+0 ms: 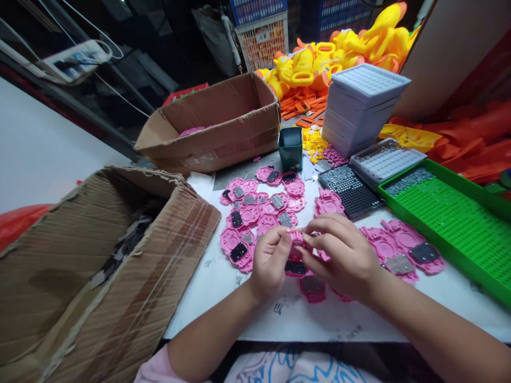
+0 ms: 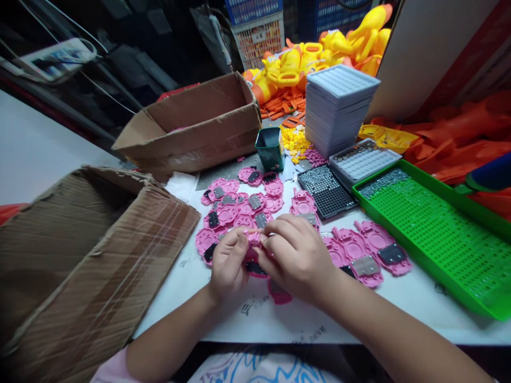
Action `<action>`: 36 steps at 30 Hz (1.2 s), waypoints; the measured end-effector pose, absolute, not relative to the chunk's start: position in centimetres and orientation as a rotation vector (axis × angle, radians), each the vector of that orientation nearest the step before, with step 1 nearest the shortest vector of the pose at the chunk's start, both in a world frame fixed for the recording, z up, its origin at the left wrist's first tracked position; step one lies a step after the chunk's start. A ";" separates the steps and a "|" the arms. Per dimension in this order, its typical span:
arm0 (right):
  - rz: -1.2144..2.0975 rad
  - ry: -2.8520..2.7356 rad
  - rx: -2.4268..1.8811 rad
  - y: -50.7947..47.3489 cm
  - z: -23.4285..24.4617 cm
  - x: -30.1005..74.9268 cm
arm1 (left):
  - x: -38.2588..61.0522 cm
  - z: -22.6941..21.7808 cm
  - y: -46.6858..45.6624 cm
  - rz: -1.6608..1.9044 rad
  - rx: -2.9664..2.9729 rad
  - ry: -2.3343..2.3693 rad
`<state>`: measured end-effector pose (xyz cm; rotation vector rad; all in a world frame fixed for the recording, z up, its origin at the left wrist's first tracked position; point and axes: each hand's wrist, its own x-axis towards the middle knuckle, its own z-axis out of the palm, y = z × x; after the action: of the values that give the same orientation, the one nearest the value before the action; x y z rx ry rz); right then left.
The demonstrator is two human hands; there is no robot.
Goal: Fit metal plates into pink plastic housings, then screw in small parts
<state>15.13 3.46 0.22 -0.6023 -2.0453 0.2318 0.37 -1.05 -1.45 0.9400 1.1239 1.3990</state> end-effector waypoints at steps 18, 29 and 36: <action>0.473 -2.003 -0.542 3.4 1.1 15.5 | -0.1 0.0 -0.3 1.350 0.772 0.950; 0.605 -1.865 -0.651 4.1 2.4 16.4 | -1.1 0.4 -0.6 1.335 0.665 0.767; 0.660 -1.783 -0.721 5.0 2.1 17.1 | -1.9 1.0 0.8 1.369 0.741 0.954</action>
<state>17.14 5.00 2.13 -0.7214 -1.7830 0.6599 -1.90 0.81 1.02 0.7410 0.9542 1.3690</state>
